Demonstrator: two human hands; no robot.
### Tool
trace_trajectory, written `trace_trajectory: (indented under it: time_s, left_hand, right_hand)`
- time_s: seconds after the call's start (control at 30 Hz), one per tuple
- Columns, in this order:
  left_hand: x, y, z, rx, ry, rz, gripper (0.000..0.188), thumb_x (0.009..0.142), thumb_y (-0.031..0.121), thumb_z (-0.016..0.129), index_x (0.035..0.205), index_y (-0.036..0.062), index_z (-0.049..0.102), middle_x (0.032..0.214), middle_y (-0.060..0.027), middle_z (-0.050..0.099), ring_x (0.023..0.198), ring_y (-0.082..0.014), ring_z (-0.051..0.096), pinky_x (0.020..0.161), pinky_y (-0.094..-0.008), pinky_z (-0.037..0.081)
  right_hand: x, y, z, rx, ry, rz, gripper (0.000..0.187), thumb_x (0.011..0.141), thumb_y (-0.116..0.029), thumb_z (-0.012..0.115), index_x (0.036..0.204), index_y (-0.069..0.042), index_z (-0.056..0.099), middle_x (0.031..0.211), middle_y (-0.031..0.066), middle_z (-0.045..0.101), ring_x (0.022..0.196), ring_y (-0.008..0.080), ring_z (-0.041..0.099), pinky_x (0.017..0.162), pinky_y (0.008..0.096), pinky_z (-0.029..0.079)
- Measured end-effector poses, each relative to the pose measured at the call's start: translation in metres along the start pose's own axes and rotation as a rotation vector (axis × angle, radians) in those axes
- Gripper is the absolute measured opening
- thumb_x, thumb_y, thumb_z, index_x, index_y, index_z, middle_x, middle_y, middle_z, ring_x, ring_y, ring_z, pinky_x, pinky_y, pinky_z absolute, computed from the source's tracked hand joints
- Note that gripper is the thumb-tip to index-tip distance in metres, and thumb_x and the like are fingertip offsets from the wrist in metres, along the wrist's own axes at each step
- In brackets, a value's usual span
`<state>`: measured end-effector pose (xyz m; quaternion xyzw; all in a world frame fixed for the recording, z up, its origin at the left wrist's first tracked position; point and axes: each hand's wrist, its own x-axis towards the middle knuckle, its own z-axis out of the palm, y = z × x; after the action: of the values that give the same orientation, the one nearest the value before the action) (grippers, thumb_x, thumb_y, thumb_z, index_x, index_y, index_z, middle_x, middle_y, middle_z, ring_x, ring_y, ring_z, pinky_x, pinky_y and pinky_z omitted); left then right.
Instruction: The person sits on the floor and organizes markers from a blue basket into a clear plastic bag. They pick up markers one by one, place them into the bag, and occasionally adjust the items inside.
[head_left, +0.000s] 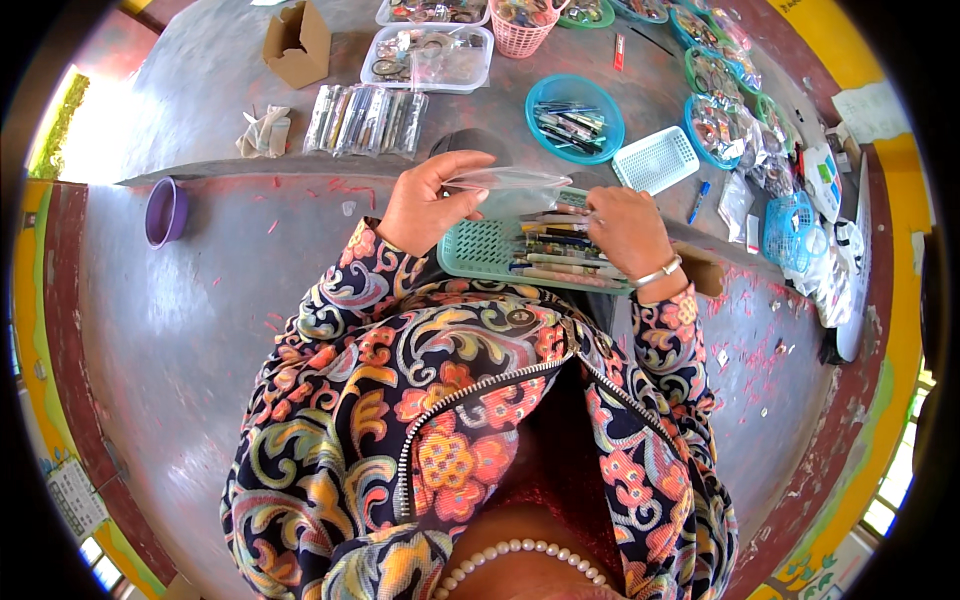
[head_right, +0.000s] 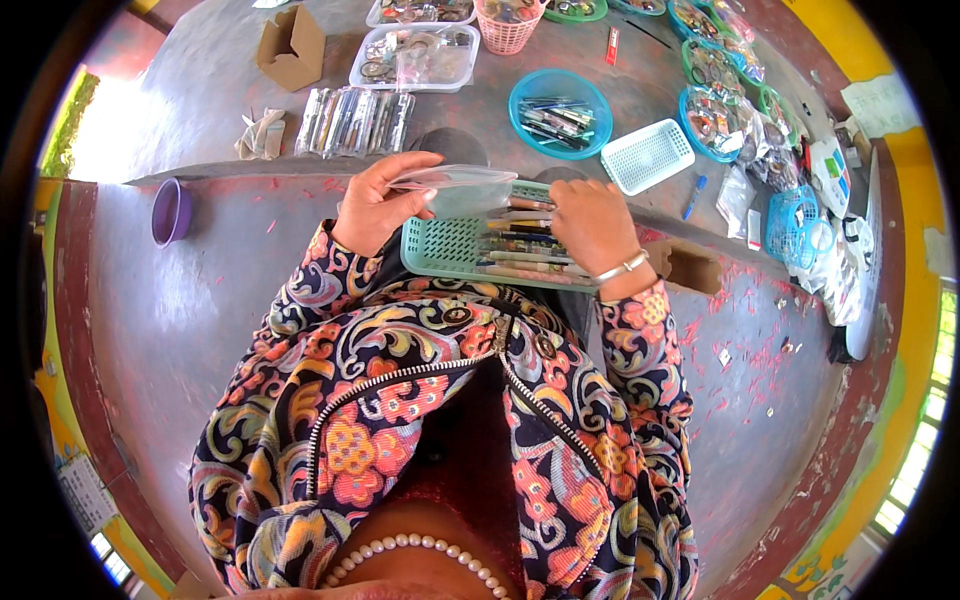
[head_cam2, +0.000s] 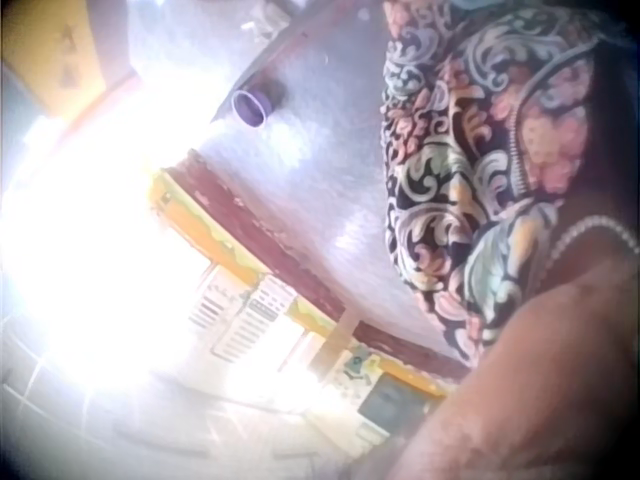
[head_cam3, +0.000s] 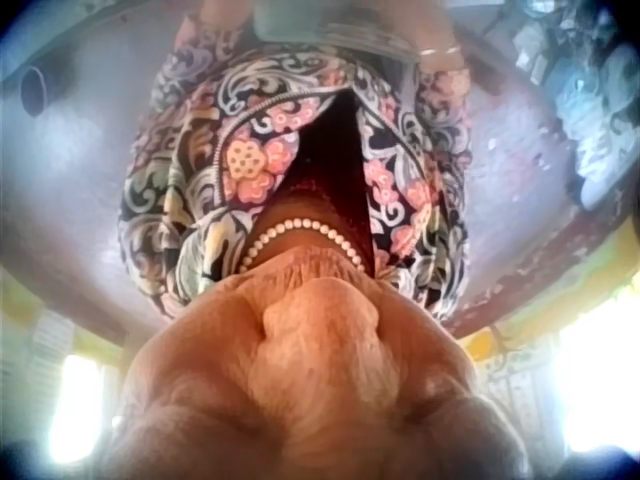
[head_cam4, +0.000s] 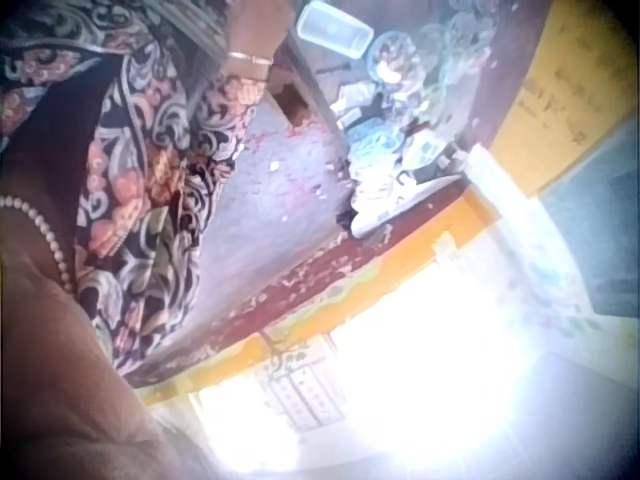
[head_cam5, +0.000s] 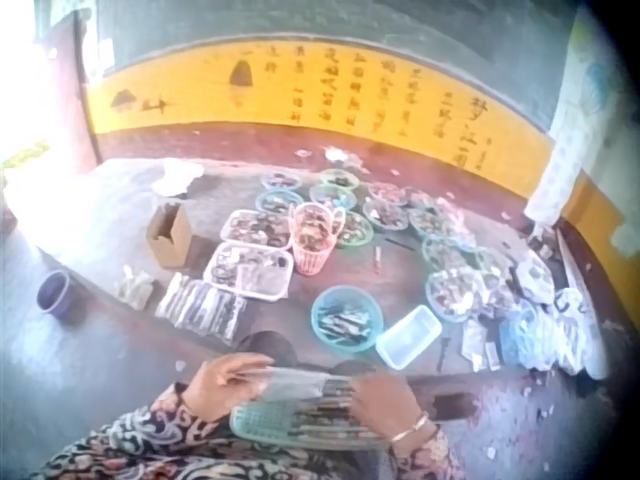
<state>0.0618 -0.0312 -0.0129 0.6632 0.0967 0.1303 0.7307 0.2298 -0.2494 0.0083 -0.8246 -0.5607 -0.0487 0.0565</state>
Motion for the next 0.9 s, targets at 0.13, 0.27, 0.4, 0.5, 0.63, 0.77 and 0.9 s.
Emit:
trace_trajectory:
  time_s: [0.13, 0.27, 0.4, 0.5, 0.63, 0.77, 0.9]
  left_hand:
    - [-0.001, -0.003, -0.002, -0.037, -0.018, -0.003, 0.036, 0.085, 0.000, 0.057, 0.121, 0.0031, 0.053, 0.109, -0.0079, 0.061, 0.089, -0.0109, 0.058, 0.072, -0.0263, 0.053]
    - [0.000, -0.003, -0.001, -0.046, -0.032, 0.000, 0.036, 0.085, -0.001, 0.056, 0.121, 0.0028, 0.054, 0.110, -0.0081, 0.060, 0.089, -0.0113, 0.059, 0.073, -0.0262, 0.053]
    - [0.000, -0.003, 0.000, -0.031, -0.008, 0.002, 0.036, 0.085, -0.003, 0.055, 0.120, 0.0026, 0.054, 0.110, -0.0084, 0.060, 0.090, -0.0118, 0.059, 0.073, -0.0260, 0.053]
    - [0.000, -0.003, -0.001, -0.033, -0.004, -0.003, 0.035, 0.084, -0.003, 0.056, 0.119, 0.0018, 0.055, 0.110, -0.0077, 0.060, 0.091, -0.0118, 0.059, 0.071, -0.0256, 0.054]
    - [0.002, -0.005, 0.000, -0.060, -0.014, -0.002, 0.034, 0.084, -0.002, 0.057, 0.118, 0.0010, 0.055, 0.109, -0.0078, 0.060, 0.092, -0.0119, 0.059, 0.071, -0.0250, 0.054]
    - [0.000, -0.005, 0.000, -0.064, -0.017, 0.003, 0.034, 0.084, -0.002, 0.058, 0.118, 0.0008, 0.055, 0.110, -0.0085, 0.060, 0.092, -0.0116, 0.059, 0.071, -0.0255, 0.054]
    - [-0.001, -0.003, -0.001, -0.048, -0.008, -0.002, 0.036, 0.084, -0.005, 0.055, 0.120, 0.0017, 0.054, 0.109, -0.0078, 0.061, 0.092, -0.0114, 0.059, 0.073, -0.0257, 0.053]
  right_hand:
    - [-0.015, 0.012, -0.020, 0.426, 0.065, 0.166, 0.014, 0.076, -0.008, 0.057, 0.089, -0.003, 0.057, 0.084, 0.0145, 0.060, 0.078, 0.0314, 0.060, 0.069, 0.0360, 0.046]
    - [-0.032, 0.036, -0.036, 0.747, 0.068, 0.420, 0.018, 0.078, -0.004, 0.059, 0.096, -0.001, 0.061, 0.086, 0.0075, 0.062, 0.074, 0.0186, 0.061, 0.065, 0.0293, 0.047]
    - [-0.039, 0.036, -0.057, 1.243, 0.206, 0.476, 0.020, 0.082, 0.000, 0.060, 0.101, 0.003, 0.062, 0.094, 0.0028, 0.061, 0.078, 0.0087, 0.058, 0.069, 0.0217, 0.047]
    - [-0.051, 0.047, -0.047, 1.670, 0.315, 0.377, 0.025, 0.082, 0.001, 0.060, 0.107, 0.005, 0.058, 0.099, 0.0100, 0.061, 0.080, 0.0145, 0.059, 0.070, 0.0247, 0.049]
    - [-0.051, 0.052, -0.035, 1.938, 0.344, 0.209, 0.025, 0.081, 0.003, 0.062, 0.105, 0.004, 0.056, 0.102, 0.0148, 0.059, 0.081, 0.0192, 0.060, 0.071, 0.0276, 0.050]
    - [-0.046, 0.047, -0.033, 1.998, 0.339, 0.197, 0.023, 0.081, 0.002, 0.061, 0.103, 0.005, 0.055, 0.105, 0.0166, 0.057, 0.084, 0.0208, 0.061, 0.076, 0.0298, 0.052]
    - [-0.034, 0.025, -0.051, 1.858, 0.342, 0.227, 0.028, 0.086, -0.001, 0.057, 0.112, 0.007, 0.053, 0.109, 0.0155, 0.056, 0.091, 0.0227, 0.062, 0.080, 0.0303, 0.052]
